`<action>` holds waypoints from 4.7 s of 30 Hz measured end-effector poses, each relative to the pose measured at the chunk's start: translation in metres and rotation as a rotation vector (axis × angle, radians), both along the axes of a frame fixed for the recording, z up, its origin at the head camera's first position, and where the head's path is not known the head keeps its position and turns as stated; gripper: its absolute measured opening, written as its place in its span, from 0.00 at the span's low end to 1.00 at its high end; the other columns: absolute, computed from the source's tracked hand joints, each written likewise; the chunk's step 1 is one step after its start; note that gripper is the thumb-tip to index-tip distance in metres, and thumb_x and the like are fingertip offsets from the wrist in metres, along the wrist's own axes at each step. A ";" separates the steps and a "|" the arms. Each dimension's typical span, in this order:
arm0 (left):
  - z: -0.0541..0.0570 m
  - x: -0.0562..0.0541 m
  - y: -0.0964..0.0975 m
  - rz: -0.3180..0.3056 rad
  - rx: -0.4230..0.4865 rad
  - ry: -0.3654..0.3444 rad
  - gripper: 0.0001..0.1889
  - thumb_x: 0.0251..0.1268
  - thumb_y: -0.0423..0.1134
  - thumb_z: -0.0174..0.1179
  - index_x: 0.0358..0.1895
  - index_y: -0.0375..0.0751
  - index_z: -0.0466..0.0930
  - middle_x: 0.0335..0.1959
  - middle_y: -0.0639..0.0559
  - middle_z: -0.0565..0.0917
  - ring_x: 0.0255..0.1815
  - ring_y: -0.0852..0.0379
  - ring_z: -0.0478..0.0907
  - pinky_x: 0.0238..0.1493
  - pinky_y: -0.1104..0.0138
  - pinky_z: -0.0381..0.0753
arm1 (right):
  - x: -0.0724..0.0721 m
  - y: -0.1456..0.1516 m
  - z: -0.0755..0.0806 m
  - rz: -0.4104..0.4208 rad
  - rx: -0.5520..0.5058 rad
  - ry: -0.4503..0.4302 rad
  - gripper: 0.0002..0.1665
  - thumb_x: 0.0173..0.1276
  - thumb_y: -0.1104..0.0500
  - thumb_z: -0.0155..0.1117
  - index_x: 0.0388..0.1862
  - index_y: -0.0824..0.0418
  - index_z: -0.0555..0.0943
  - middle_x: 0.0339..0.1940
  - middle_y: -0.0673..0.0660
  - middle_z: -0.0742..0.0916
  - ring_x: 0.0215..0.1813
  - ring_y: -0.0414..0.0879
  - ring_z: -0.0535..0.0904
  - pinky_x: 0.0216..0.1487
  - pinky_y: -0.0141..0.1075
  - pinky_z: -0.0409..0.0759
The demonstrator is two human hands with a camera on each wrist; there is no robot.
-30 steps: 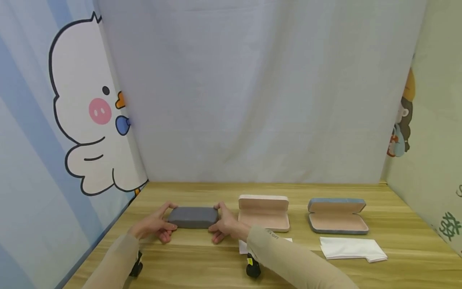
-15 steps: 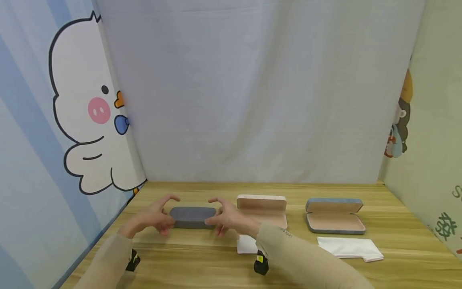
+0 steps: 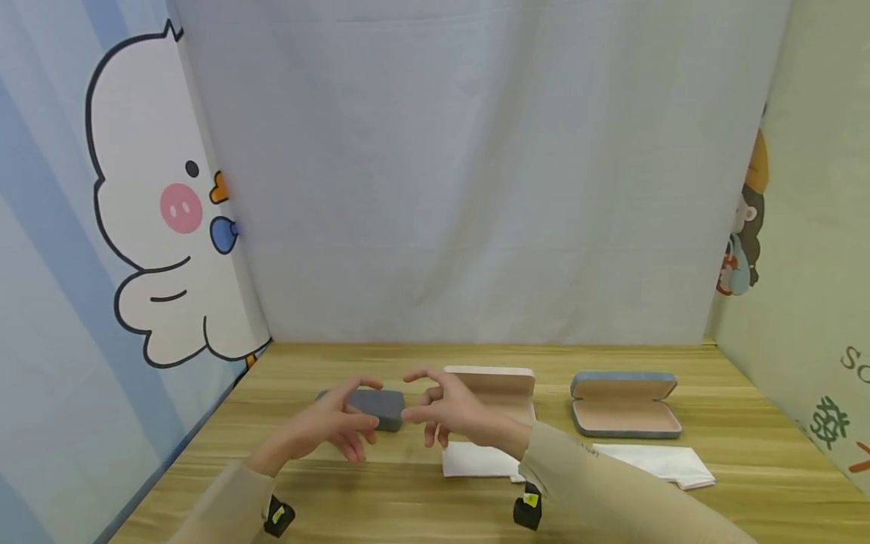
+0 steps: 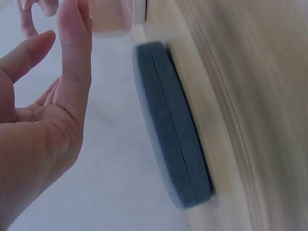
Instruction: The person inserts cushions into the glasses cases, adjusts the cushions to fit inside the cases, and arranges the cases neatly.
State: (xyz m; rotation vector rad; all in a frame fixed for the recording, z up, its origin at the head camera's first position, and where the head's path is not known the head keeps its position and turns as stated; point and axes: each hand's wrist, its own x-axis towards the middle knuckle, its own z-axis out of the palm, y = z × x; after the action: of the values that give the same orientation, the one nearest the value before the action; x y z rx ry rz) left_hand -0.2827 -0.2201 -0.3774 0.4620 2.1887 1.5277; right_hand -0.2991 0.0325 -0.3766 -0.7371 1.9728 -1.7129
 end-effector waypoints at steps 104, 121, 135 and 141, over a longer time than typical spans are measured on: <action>-0.030 -0.021 0.121 0.226 0.164 -0.253 0.06 0.69 0.27 0.51 0.45 0.28 0.70 0.21 0.46 0.84 0.21 0.58 0.85 0.29 0.68 0.88 | -0.011 0.154 -0.029 -0.242 0.202 -0.116 0.09 0.68 0.63 0.60 0.37 0.69 0.73 0.18 0.52 0.83 0.15 0.37 0.76 0.18 0.28 0.79; -0.037 -0.054 0.117 0.297 0.191 -0.243 0.13 0.68 0.25 0.52 0.53 0.23 0.69 0.22 0.43 0.85 0.23 0.55 0.86 0.29 0.67 0.88 | -0.043 0.146 -0.044 -0.307 0.170 -0.184 0.07 0.69 0.64 0.59 0.38 0.68 0.72 0.17 0.51 0.83 0.16 0.38 0.77 0.18 0.26 0.76; -0.046 -0.057 0.124 0.330 0.091 -0.206 0.02 0.63 0.23 0.54 0.35 0.31 0.72 0.18 0.45 0.83 0.15 0.59 0.81 0.22 0.69 0.86 | -0.048 0.141 -0.053 -0.401 0.235 -0.172 0.09 0.65 0.67 0.62 0.40 0.70 0.71 0.15 0.52 0.82 0.14 0.37 0.75 0.16 0.26 0.76; -0.047 -0.055 0.128 0.331 0.025 -0.139 0.03 0.62 0.23 0.53 0.33 0.31 0.71 0.14 0.48 0.80 0.11 0.62 0.75 0.11 0.76 0.75 | -0.046 0.139 -0.054 -0.418 0.266 -0.126 0.07 0.63 0.68 0.63 0.35 0.68 0.73 0.15 0.53 0.81 0.14 0.38 0.75 0.14 0.27 0.75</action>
State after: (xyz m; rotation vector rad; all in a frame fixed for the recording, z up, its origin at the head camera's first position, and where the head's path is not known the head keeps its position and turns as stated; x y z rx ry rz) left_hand -0.3382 -0.0924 -0.4249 -0.0039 2.2179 1.6980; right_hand -0.3453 0.1714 -0.4307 -0.1249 2.3189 -1.6124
